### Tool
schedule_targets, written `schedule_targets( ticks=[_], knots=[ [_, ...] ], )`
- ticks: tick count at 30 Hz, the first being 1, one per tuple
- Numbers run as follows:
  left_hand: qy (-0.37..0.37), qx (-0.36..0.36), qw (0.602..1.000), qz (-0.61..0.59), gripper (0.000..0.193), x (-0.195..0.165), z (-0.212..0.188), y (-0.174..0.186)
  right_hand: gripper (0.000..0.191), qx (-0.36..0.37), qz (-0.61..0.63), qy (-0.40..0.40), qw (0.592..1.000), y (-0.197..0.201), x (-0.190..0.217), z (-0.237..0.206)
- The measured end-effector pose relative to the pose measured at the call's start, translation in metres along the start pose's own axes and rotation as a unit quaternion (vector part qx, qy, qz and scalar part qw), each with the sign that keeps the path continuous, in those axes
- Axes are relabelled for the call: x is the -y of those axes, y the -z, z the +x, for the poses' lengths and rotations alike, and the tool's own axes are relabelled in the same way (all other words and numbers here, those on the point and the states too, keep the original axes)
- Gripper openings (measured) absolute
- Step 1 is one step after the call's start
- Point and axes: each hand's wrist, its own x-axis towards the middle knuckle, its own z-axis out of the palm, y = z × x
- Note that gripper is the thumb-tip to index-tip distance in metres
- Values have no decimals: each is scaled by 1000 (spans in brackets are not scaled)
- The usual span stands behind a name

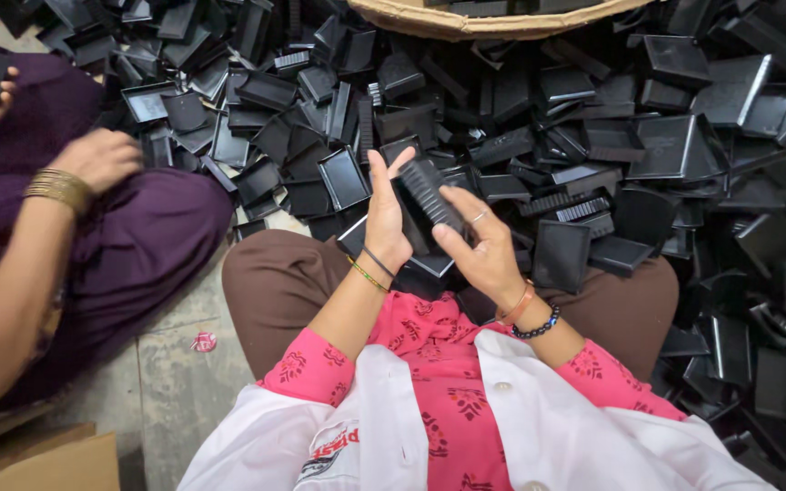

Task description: The person sits on the floor among a large pile of black plastic boxes, picks up individual boxes, turns them over in their hands, and tosses them into a cardboard box in front of them. Other people nearby sort the same boxes into their own containers.

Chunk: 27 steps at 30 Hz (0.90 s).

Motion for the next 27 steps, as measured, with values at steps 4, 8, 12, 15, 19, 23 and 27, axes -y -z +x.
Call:
schedule_targets(
  ticks=[4,8,12,15,19,23,27],
  knots=[
    [-38,-39,998,15,78,-1,3,0,51,26,-34,18,999,-11,9,-7],
    [-15,-131,989,-62,67,15,7,15,69,74,-155,129,977,-8,0,-20],
    [-56,-108,982,142,61,24,-12,45,55,95,-165,68,979,1,-3,-40],
    [-291,-34,828,479,62,14,-28,67,47,172,-127,-115,970,7,23,-31],
    [-334,-36,799,499,56,-14,-15,75,49,244,-244,-53,937,30,74,47],
    [-254,-112,934,224,55,-37,12,77,38,-3,-193,195,962,71,60,137],
    [-109,-107,982,113,56,-34,7,90,47,216,-491,109,837,80,-16,125]
  ],
)
